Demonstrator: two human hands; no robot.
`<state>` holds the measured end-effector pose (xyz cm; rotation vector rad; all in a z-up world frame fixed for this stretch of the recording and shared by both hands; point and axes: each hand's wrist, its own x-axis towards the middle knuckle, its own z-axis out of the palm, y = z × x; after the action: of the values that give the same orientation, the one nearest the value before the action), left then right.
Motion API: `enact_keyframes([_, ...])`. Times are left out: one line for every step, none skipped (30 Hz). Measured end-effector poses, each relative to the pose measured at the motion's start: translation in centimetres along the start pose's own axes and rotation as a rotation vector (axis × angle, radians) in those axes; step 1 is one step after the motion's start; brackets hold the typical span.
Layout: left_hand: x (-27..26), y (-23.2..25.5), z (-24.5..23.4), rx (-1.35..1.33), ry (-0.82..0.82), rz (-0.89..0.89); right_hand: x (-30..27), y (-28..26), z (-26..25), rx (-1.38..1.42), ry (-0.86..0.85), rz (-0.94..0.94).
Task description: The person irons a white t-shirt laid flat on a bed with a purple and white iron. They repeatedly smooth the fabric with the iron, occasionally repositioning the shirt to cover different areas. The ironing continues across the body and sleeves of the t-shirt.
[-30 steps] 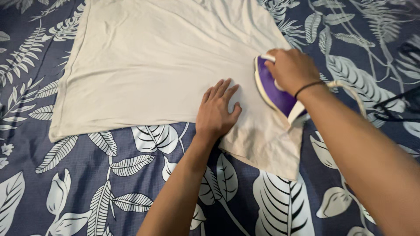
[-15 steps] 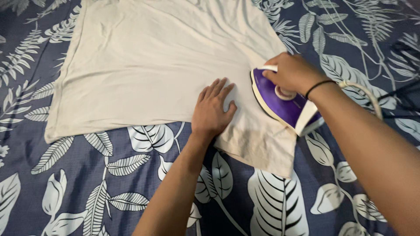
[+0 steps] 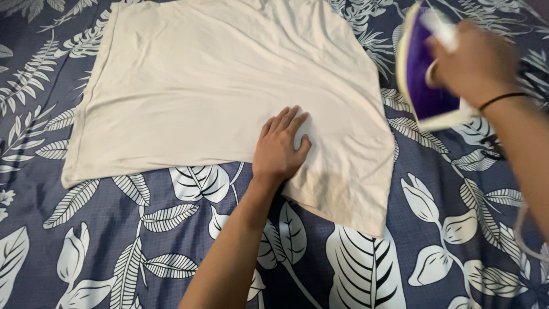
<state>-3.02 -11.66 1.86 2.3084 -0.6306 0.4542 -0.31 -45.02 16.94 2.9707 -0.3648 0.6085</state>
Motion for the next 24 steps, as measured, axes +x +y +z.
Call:
enact_keyframes([0.0,0.0,0.0,-0.003,0.000,0.000,0.3,0.9,0.3,0.186,0.033,-0.008])
enact_keyframes([0.0,0.0,-0.1,-0.005,0.000,0.000,0.5,1.9,0.6,0.371,0.067,-0.016])
enact_keyframes([0.0,0.0,-0.1,-0.008,0.001,0.001,0.6,2.7,1.2,0.557,0.102,-0.024])
enact_keyframes([0.1,0.0,-0.2,-0.004,0.000,0.000,0.6,3.3,2.0,0.642,0.139,-0.093])
enact_keyframes([0.1,0.1,-0.1,-0.003,-0.002,-0.002,0.3,4.1,2.9,0.724,0.174,-0.161])
enact_keyframes([0.1,0.1,-0.1,-0.002,-0.005,-0.005,0.1,4.7,3.9,0.806,0.209,-0.230])
enact_keyframes([0.2,0.1,-0.1,-0.003,-0.007,-0.006,-0.1,5.2,4.8,0.852,0.210,-0.202])
enact_keyframes([0.2,0.1,-0.1,-0.005,-0.010,-0.007,-0.2,5.5,5.8,0.899,0.211,-0.173])
enact_keyframes([0.2,0.1,-0.2,-0.005,-0.013,-0.009,-0.5,5.7,6.7,0.946,0.211,-0.145])
enact_keyframes([0.2,0.1,-0.2,-0.004,-0.012,-0.007,-0.8,5.8,7.6,0.979,0.204,-0.152])
enact_keyframes([0.2,0.1,-0.2,-0.003,-0.013,-0.005,-1.1,5.8,8.4,1.011,0.196,-0.159])
enact_keyframes([0.2,0.1,-0.2,-0.003,-0.013,-0.003,-1.2,5.9,8.9,1.044,0.189,-0.166])
enact_keyframes([0.2,0.1,-0.2,-0.002,-0.012,-0.005,-1.0,6.0,9.0,1.052,0.186,-0.160])
enact_keyframes([0.3,0.1,-0.2,-0.002,-0.012,-0.008,-0.8,6.1,9.0,1.060,0.184,-0.153])
enact_keyframes([0.3,0.1,-0.2,-0.003,-0.015,-0.012,-0.8,6.0,9.1,1.035,0.186,-0.143])
enact_keyframes([0.2,0.1,-0.1,-0.004,-0.010,-0.012,-0.8,5.9,9.1,1.011,0.189,-0.132])
enact_keyframes([0.1,0.1,-0.1,-0.006,-0.003,-0.012,-0.8,5.9,8.8,0.954,0.202,-0.122])
enact_keyframes([0.1,0.1,-0.1,-0.007,0.004,-0.011,-0.9,5.7,8.6,0.898,0.214,-0.111])
enact_keyframes([0.0,0.2,-0.1,-0.013,0.005,-0.011,-1.3,5.5,8.5,0.824,0.271,-0.138])
enact_keyframes([0.0,0.1,-0.1,-0.018,0.006,-0.011,-1.7,5.2,8.2,0.749,0.327,-0.164])
enact_keyframes([0.1,0.1,-0.1,-0.022,0.009,-0.008,-2.1,4.8,8.0,0.674,0.387,-0.192])
enact_keyframes([0.1,0.1,-0.2,-0.022,0.020,-0.004,-2.6,4.2,7.8,0.620,0.482,-0.185])
enact_keyframes([0.1,0.2,-0.2,-0.022,0.031,0.000,-3.3,3.4,7.5,0.569,0.578,-0.183])
enact_keyframes([0.1,0.2,-0.2,-0.022,0.043,0.004,-3.7,2.4,7.2,0.600,0.603,-0.207])
